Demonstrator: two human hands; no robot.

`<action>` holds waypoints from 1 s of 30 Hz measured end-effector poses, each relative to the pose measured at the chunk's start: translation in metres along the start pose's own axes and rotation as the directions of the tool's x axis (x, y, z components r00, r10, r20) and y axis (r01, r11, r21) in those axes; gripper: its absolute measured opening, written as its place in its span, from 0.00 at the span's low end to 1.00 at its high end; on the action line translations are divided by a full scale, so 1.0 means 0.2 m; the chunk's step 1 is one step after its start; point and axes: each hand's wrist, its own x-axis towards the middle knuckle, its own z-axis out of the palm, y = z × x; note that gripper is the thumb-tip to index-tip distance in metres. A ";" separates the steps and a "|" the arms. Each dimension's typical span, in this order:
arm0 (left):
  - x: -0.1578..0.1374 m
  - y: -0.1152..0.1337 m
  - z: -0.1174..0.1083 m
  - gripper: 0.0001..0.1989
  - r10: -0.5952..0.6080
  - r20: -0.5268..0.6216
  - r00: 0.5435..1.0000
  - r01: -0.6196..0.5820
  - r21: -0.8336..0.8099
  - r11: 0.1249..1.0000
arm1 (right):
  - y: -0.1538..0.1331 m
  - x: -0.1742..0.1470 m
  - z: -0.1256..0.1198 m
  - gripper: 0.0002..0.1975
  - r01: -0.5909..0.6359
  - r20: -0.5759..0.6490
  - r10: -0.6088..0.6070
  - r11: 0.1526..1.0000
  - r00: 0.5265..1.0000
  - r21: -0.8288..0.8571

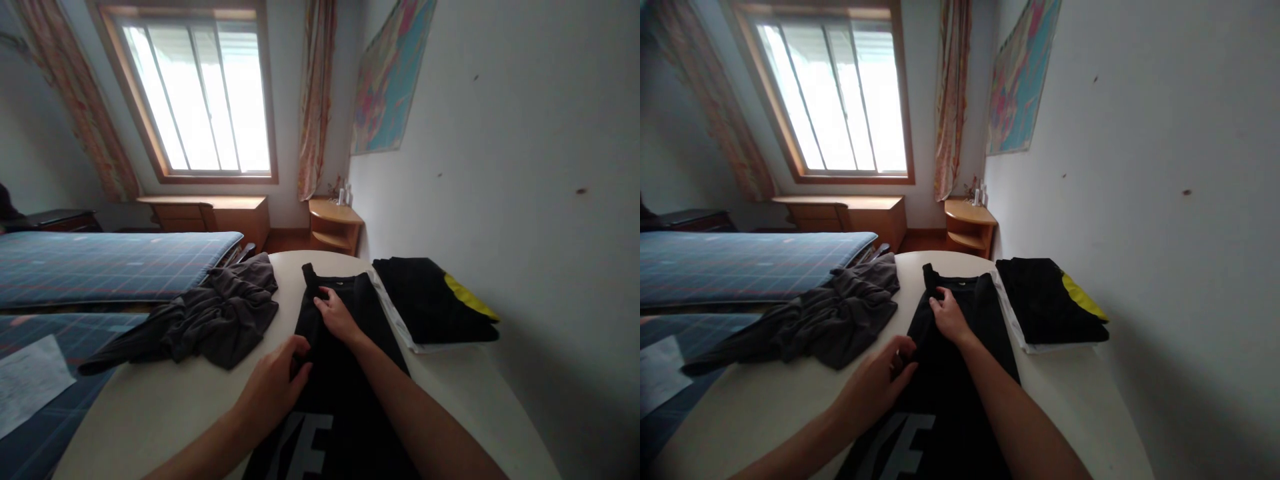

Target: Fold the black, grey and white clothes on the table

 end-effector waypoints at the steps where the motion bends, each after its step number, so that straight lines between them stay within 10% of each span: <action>1: 0.00 0.01 0.00 0.11 0.008 0.010 1.000 -0.007 -0.080 0.997 | -0.01 0.01 -0.01 0.22 -0.016 -0.027 0.016 1.000 1.000 -0.006; 11: -0.04 0.03 0.03 0.27 0.327 0.320 0.889 -0.333 -0.038 0.942 | 0.00 -0.05 -0.13 0.32 -0.058 -0.213 -0.051 0.876 0.976 -0.478; 20: -0.03 0.01 0.01 0.31 0.280 0.461 0.842 -0.349 0.070 0.934 | -0.14 -0.17 -0.24 0.21 0.038 0.111 0.101 0.544 0.989 -0.839; 25: 0.04 -0.07 -0.01 0.30 0.293 0.394 0.871 -0.373 0.142 0.917 | -0.15 -0.17 -0.25 0.32 0.148 0.347 0.220 0.611 0.912 -0.777; 30: 0.03 0.02 -0.04 0.15 0.171 0.241 0.955 -0.246 0.326 0.913 | 0.00 -0.11 -0.17 0.33 0.119 0.287 0.164 0.640 0.944 -0.759</action>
